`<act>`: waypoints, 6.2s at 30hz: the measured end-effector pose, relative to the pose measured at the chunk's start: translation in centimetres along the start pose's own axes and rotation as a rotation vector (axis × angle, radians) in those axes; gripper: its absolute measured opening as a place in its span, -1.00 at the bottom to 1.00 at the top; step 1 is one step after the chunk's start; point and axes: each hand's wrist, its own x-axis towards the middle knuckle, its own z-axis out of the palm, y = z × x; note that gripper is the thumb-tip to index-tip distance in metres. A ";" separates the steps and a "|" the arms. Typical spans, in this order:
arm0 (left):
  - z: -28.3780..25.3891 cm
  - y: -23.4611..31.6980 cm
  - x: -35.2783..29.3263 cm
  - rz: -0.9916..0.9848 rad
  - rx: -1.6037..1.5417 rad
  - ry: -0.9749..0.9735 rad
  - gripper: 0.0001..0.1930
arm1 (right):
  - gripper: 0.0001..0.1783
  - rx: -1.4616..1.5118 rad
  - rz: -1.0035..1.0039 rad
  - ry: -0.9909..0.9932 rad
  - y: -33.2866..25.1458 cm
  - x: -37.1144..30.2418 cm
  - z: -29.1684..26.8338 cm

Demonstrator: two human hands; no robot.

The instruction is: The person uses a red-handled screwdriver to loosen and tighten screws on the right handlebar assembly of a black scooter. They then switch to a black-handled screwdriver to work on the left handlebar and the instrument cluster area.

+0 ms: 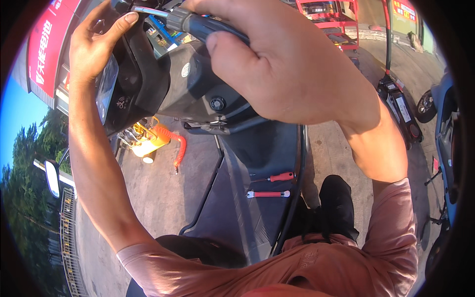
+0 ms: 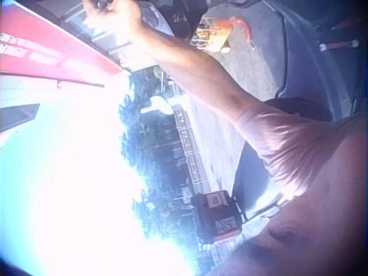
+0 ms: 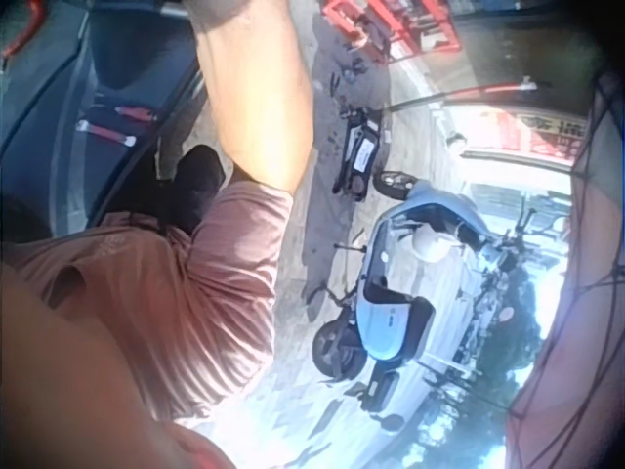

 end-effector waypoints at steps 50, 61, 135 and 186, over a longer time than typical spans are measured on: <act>0.3 1.7 -0.4 -0.060 0.065 0.075 -0.29 | -0.70 -0.257 0.086 -0.294 -0.7 3.2 -1.1; -0.6 0.9 -0.1 -0.004 0.185 0.040 -0.28 | -0.58 -0.235 -0.242 0.072 7.0 4.4 2.1; -0.8 2.3 -0.5 -0.089 0.005 -0.079 -0.30 | -0.84 -0.541 -0.314 0.473 4.4 3.1 8.5; -0.7 5.2 -2.9 -0.200 -0.020 -0.156 -0.17 | -0.78 -0.165 -0.163 0.361 9.3 2.4 7.6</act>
